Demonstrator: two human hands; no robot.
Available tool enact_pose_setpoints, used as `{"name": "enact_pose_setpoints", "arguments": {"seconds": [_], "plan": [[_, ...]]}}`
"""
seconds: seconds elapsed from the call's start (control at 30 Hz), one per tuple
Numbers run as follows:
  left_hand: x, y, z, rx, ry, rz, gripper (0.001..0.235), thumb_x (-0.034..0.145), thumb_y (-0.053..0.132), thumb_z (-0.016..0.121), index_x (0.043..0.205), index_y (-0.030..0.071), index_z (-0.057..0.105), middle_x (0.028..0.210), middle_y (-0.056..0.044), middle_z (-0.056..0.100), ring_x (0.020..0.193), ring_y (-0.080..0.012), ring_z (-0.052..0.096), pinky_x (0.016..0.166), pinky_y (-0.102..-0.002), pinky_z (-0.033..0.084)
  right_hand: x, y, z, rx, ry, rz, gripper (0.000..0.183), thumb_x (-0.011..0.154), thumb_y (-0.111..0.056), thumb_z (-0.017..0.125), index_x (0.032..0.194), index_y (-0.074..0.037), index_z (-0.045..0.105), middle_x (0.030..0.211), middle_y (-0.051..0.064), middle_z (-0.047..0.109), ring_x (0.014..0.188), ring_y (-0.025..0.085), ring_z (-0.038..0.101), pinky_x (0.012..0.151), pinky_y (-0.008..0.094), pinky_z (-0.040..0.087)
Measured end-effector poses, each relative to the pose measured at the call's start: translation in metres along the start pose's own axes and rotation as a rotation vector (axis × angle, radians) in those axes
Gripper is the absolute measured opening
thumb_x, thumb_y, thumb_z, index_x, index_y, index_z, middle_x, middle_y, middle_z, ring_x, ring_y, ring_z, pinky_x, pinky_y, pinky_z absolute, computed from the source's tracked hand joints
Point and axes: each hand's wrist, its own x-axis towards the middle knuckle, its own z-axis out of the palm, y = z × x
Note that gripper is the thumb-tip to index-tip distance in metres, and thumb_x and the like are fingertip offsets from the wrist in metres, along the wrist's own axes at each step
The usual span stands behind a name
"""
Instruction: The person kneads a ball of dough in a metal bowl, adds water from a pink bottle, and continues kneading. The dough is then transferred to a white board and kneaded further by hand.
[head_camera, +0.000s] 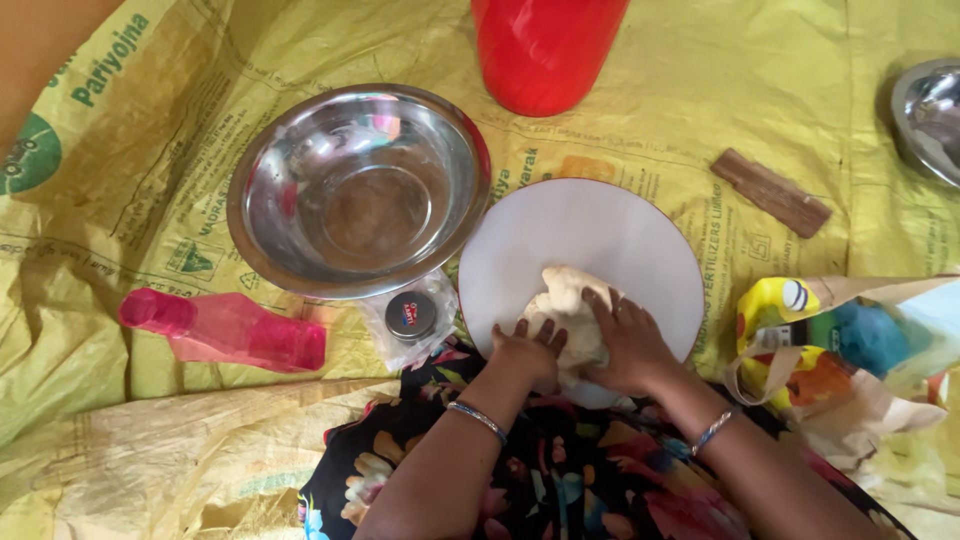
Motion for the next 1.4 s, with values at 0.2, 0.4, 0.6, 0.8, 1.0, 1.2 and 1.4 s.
{"name": "enact_pose_setpoints", "arguments": {"seconds": [0.2,0.4,0.6,0.8,1.0,1.2,1.4], "plan": [[-0.001,-0.006,0.001,-0.042,0.040,0.039,0.108,0.085,0.052,0.072,0.166,0.029,0.005,0.175,0.002,-0.001,0.160,-0.0356,0.007,0.122,-0.071,0.014,-0.015,-0.021,0.013,-0.073,0.126,0.049,0.127,0.066,-0.057,0.089,0.160,-0.014,0.016,0.164,0.029,0.022,0.145,0.048,0.027,0.116,0.061,0.025],[0.006,-0.010,0.001,-0.059,0.034,0.056,0.121,0.078,0.048,0.080,0.166,0.030,-0.001,0.175,0.001,-0.004,0.159,-0.0351,0.008,0.121,-0.070,0.017,0.008,0.002,0.037,-0.052,0.362,-0.040,0.106,0.065,-0.037,0.089,0.151,-0.007,0.035,0.145,0.029,0.047,0.121,0.043,0.056,0.098,0.056,0.046],[0.003,-0.015,0.002,-0.102,0.042,0.083,0.128,0.075,0.047,0.083,0.166,0.026,-0.006,0.175,-0.002,-0.001,0.159,-0.0358,0.012,0.121,-0.070,0.018,0.041,0.031,0.052,0.070,0.456,-0.030,0.083,0.067,-0.028,0.087,0.140,-0.009,0.054,0.113,0.021,0.070,0.092,0.039,0.070,0.081,0.047,0.058],[0.005,-0.006,0.000,-0.102,0.034,0.089,0.133,0.072,0.046,0.086,0.166,0.026,-0.006,0.175,-0.004,-0.002,0.158,-0.0388,0.010,0.120,-0.074,0.014,0.086,0.051,0.043,0.161,0.448,0.106,0.057,0.076,-0.030,0.079,0.128,-0.009,0.066,0.111,0.019,0.074,0.096,0.040,0.072,0.086,0.048,0.058],[0.006,0.003,0.006,-0.031,-0.004,0.081,0.132,0.071,0.049,0.088,0.166,0.029,-0.001,0.175,-0.007,-0.007,0.158,-0.0441,0.005,0.118,-0.076,0.012,0.138,0.081,0.042,0.347,0.320,0.396,0.051,0.088,-0.040,0.069,0.123,-0.003,0.069,0.118,0.024,0.072,0.111,0.043,0.067,0.098,0.049,0.054],[0.012,0.007,0.013,0.003,0.046,0.063,0.127,0.072,0.048,0.087,0.166,0.031,0.004,0.175,-0.006,-0.004,0.157,-0.0486,0.005,0.119,-0.077,0.008,0.152,0.082,0.042,0.310,0.226,0.499,0.060,0.091,-0.044,0.066,0.136,-0.005,0.058,0.124,0.023,0.068,0.116,0.042,0.065,0.098,0.050,0.053],[0.013,-0.004,0.017,-0.017,0.132,0.136,0.109,0.081,0.040,0.078,0.165,0.038,0.009,0.175,-0.002,0.000,0.156,-0.0506,0.008,0.120,-0.074,0.007,0.117,0.047,0.027,0.149,0.153,0.381,0.064,0.093,-0.043,0.066,0.144,-0.009,0.049,0.126,0.023,0.069,0.118,0.039,0.066,0.099,0.049,0.055]]}}
